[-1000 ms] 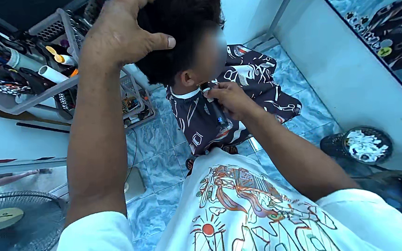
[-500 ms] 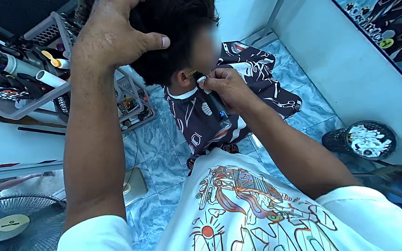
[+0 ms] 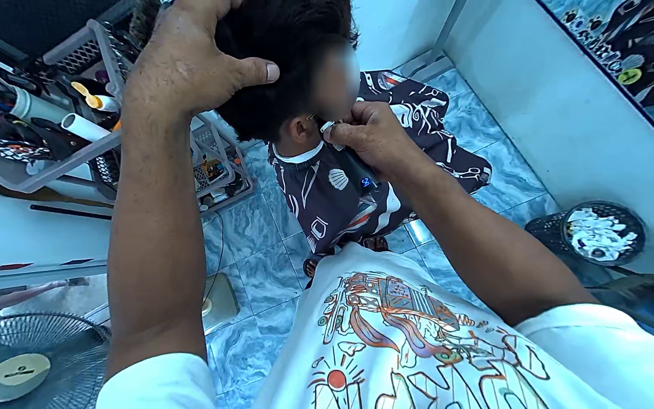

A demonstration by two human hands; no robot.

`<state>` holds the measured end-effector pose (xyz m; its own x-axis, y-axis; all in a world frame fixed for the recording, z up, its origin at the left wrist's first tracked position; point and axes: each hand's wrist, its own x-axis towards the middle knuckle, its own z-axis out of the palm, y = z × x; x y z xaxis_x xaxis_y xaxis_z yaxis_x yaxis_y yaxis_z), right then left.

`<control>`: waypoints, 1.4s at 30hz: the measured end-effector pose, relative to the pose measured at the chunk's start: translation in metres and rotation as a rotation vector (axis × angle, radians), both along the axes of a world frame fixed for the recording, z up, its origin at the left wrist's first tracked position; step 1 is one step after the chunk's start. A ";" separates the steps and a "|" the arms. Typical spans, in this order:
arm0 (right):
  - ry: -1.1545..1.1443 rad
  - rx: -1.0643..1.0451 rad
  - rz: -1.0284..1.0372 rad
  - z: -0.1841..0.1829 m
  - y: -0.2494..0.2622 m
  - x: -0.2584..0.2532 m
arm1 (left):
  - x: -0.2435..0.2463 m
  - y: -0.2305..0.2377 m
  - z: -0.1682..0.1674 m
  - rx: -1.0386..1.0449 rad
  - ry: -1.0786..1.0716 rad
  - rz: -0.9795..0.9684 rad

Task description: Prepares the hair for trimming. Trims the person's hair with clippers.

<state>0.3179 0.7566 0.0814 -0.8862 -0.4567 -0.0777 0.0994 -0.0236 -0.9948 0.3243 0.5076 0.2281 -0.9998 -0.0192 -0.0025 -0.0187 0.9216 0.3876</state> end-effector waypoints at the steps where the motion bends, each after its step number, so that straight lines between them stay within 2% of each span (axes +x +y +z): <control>1: -0.003 0.032 0.003 0.001 0.001 0.000 | 0.000 0.000 0.000 0.000 0.004 -0.005; 10: 0.055 0.097 0.065 0.010 0.004 -0.010 | -0.003 -0.002 0.000 0.008 0.009 -0.048; 13: 0.098 0.052 0.098 0.013 0.006 -0.013 | -0.003 -0.001 0.000 0.023 0.007 -0.053; 17: 0.107 0.160 0.109 0.018 0.010 -0.015 | -0.003 -0.002 0.000 0.023 -0.006 -0.058; 20: 0.139 0.100 0.131 0.019 0.011 -0.019 | -0.002 -0.001 0.000 0.023 0.001 -0.058; 31: 0.165 0.224 0.167 0.026 0.016 -0.028 | -0.001 0.000 0.002 0.012 -0.005 -0.067; 36: 0.231 0.130 0.180 0.024 0.016 -0.030 | 0.000 0.002 0.002 0.027 -0.004 -0.065; 40: 0.218 0.244 0.156 0.026 0.016 -0.029 | 0.000 0.002 0.002 0.025 -0.009 -0.066; 42: 0.246 0.166 0.165 0.023 0.016 -0.031 | 0.001 0.003 0.003 0.022 -0.010 -0.046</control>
